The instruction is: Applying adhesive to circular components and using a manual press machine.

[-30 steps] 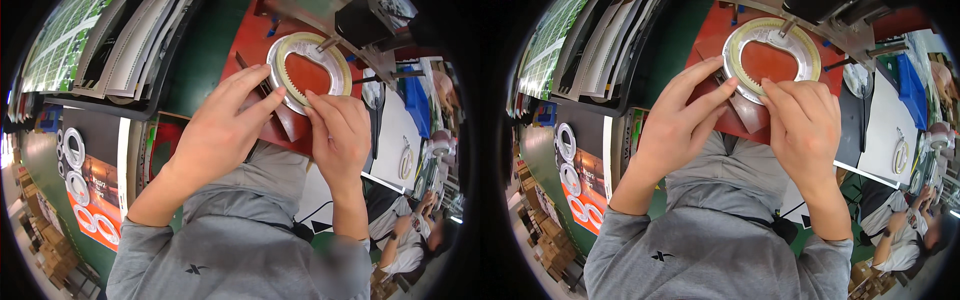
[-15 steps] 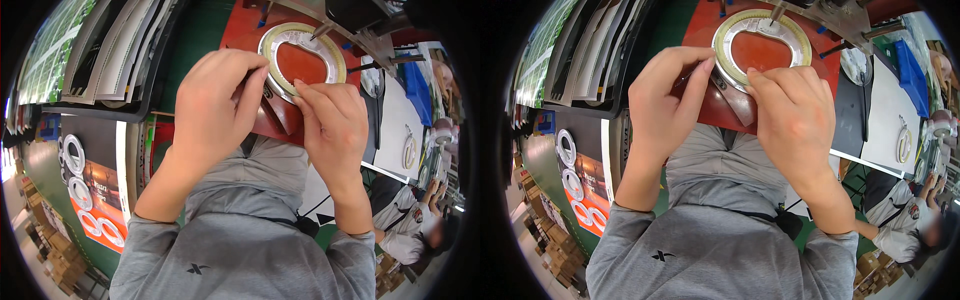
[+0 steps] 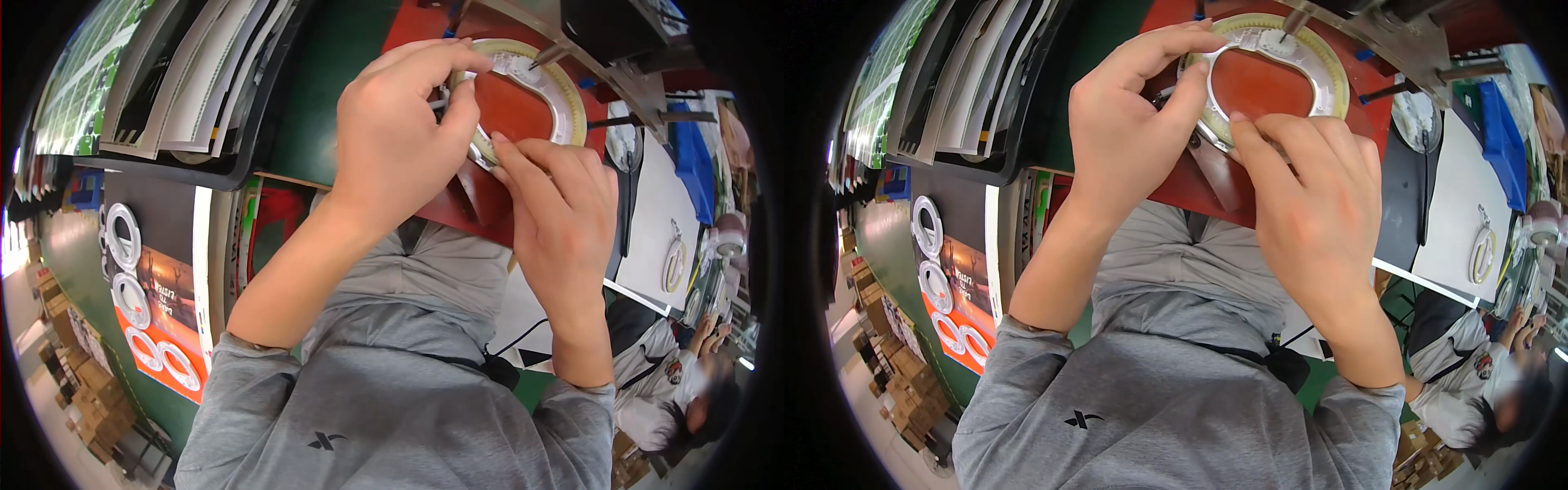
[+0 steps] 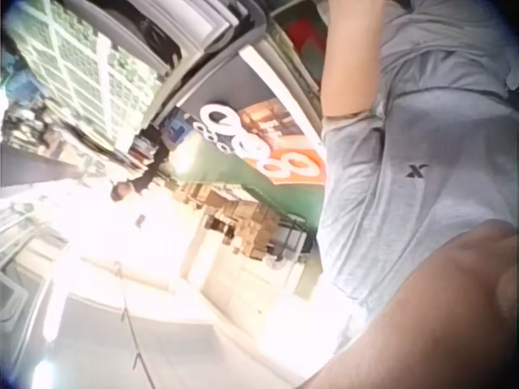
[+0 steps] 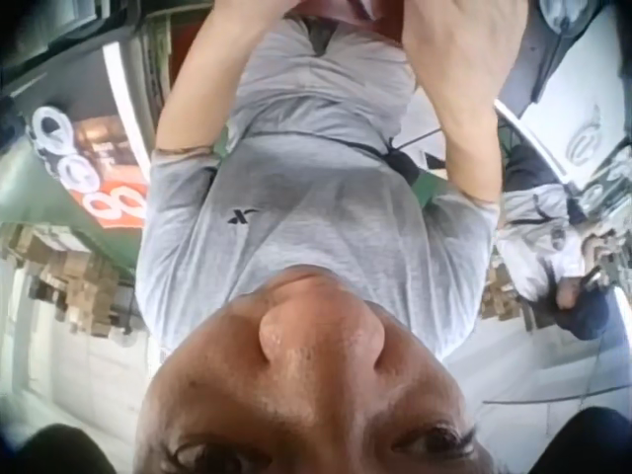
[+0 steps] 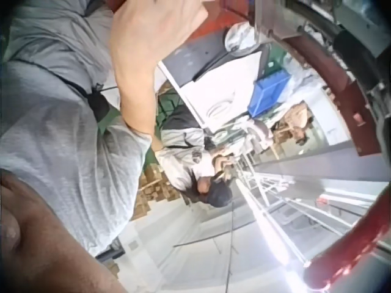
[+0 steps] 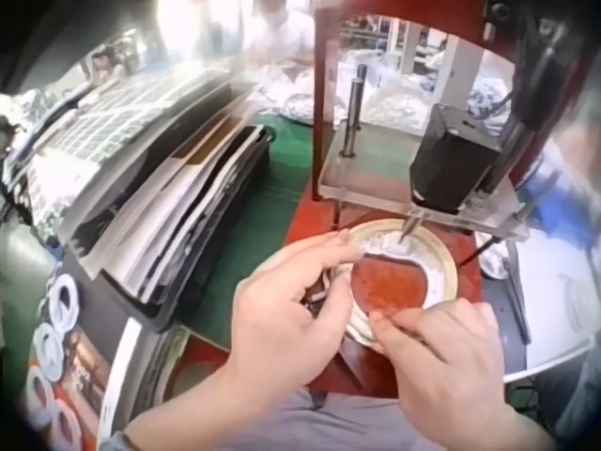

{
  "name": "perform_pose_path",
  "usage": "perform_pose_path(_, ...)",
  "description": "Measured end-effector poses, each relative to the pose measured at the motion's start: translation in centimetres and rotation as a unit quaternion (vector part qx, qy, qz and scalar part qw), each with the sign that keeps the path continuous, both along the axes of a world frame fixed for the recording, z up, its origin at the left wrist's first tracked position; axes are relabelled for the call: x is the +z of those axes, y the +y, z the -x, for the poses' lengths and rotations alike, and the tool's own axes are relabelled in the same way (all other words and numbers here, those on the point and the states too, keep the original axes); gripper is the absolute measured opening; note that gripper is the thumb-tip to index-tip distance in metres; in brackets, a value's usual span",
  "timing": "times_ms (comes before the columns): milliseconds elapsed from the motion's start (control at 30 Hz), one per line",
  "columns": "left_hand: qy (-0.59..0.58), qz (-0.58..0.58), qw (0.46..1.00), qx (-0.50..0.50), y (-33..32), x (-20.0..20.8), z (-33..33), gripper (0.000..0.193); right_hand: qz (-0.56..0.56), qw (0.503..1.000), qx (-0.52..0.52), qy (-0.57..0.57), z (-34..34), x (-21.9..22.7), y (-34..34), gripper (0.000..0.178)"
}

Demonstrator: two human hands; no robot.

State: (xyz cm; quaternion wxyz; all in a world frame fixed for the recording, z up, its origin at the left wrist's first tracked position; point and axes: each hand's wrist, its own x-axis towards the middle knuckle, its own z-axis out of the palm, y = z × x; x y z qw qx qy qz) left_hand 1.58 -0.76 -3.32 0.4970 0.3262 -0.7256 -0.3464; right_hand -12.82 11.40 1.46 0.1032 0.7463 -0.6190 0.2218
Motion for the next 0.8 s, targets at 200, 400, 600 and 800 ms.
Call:
perform_pose_path(200,-0.012,0.031,0.999,-0.007,-0.7,0.1,0.0,0.018,-0.026,1.0,-0.001,0.001,0.2,0.3,0.1,0.032)
perform_pose_path(400,-0.042,0.037,0.998,-0.009,-1.0,0.4,-0.3,0.017,0.032,0.994,-0.094,-0.048,1.6,-1.1,-2.1,0.048)
perform_pose_path(600,-0.078,0.03,0.996,-0.024,-0.8,1.1,-0.4,0.016,-0.077,0.985,-0.143,-0.053,1.9,-1.9,-3.6,0.06)
perform_pose_path(800,-0.055,0.076,0.996,-0.01,-0.9,0.3,-0.1,0.018,-0.043,0.989,-0.127,-0.068,1.8,-2.6,-3.8,0.059)
